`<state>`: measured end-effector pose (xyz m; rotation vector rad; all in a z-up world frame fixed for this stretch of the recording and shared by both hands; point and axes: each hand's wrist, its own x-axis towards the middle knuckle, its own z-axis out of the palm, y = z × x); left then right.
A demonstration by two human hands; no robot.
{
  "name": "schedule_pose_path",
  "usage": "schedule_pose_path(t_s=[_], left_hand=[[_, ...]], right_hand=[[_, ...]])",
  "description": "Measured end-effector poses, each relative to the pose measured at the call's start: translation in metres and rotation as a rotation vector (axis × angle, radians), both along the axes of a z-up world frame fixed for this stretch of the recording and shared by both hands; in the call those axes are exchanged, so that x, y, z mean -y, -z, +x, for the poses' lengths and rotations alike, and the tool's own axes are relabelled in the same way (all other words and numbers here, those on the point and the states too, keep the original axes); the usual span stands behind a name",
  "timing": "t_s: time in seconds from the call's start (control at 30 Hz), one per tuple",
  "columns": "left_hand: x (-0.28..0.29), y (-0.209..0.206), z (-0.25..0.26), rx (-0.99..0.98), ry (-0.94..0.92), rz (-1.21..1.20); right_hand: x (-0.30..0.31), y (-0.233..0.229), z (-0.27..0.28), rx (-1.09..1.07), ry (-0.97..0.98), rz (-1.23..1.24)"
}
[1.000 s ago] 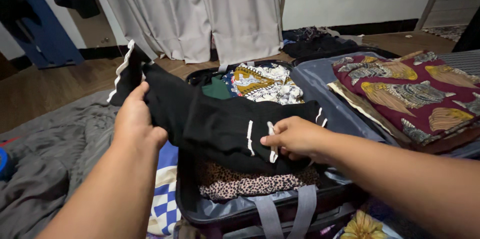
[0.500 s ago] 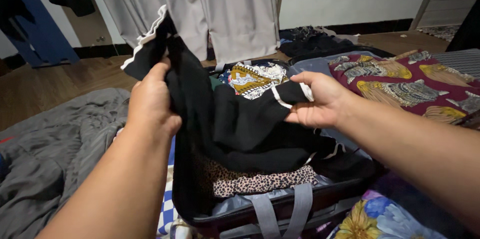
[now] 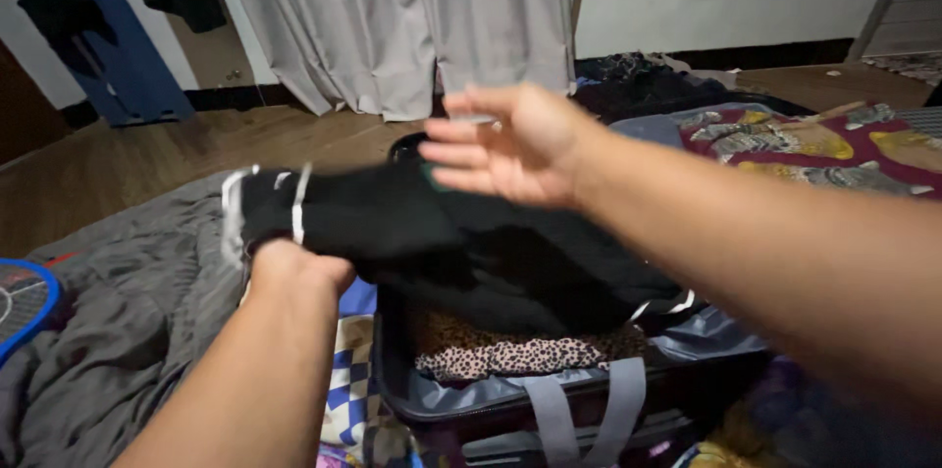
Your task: The person opens a red suitcase on a bed and removes folded clothes one by one, placing them on the bed. The items include black pants, gray pants, pink pants, and patterned shirts.
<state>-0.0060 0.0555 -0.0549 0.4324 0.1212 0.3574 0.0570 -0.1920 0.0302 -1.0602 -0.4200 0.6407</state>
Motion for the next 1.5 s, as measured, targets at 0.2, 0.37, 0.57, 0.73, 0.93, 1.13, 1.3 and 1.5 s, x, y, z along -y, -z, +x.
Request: schedule_pose_path(t_s=[0.2, 0.37, 0.57, 0.73, 0.93, 1.13, 1.3, 1.5], left_hand=[[-0.001, 0.01, -0.014, -0.012, -0.037, -0.121], [0.002, -0.004, -0.031, -0.125, -0.016, -0.066], [-0.054, -0.002, -0.047, -0.682, 0.314, 0.614], [-0.11, 0.01, -0.029, -0.884, 0.314, 0.968], [-0.164, -0.009, -0.007, -0.675, -0.323, 1.13], [-0.166, 0.05, -0.021, -0.653, 0.006, 0.974], [-0.106, 0.07, -0.047, -1.13, 0.508, 0.873], [-0.02, 0.055, -0.058, -1.0, 0.925, 0.645]], right_hand=[[0.01, 0.074, -0.023, 0.128, 0.095, -0.415], [-0.003, 0.099, -0.039, 0.187, 0.004, -0.526], [-0.012, 0.101, -0.047, 0.21, 0.004, -0.558], [-0.007, 0.099, -0.045, 0.158, -0.012, -0.53], [-0.004, 0.1, -0.045, 0.16, 0.017, -0.509], [-0.003, 0.097, -0.048, 0.155, 0.037, -0.521], [-0.004, 0.096, -0.049, 0.149, 0.045, -0.522], [-0.004, 0.095, -0.05, 0.142, 0.047, -0.521]])
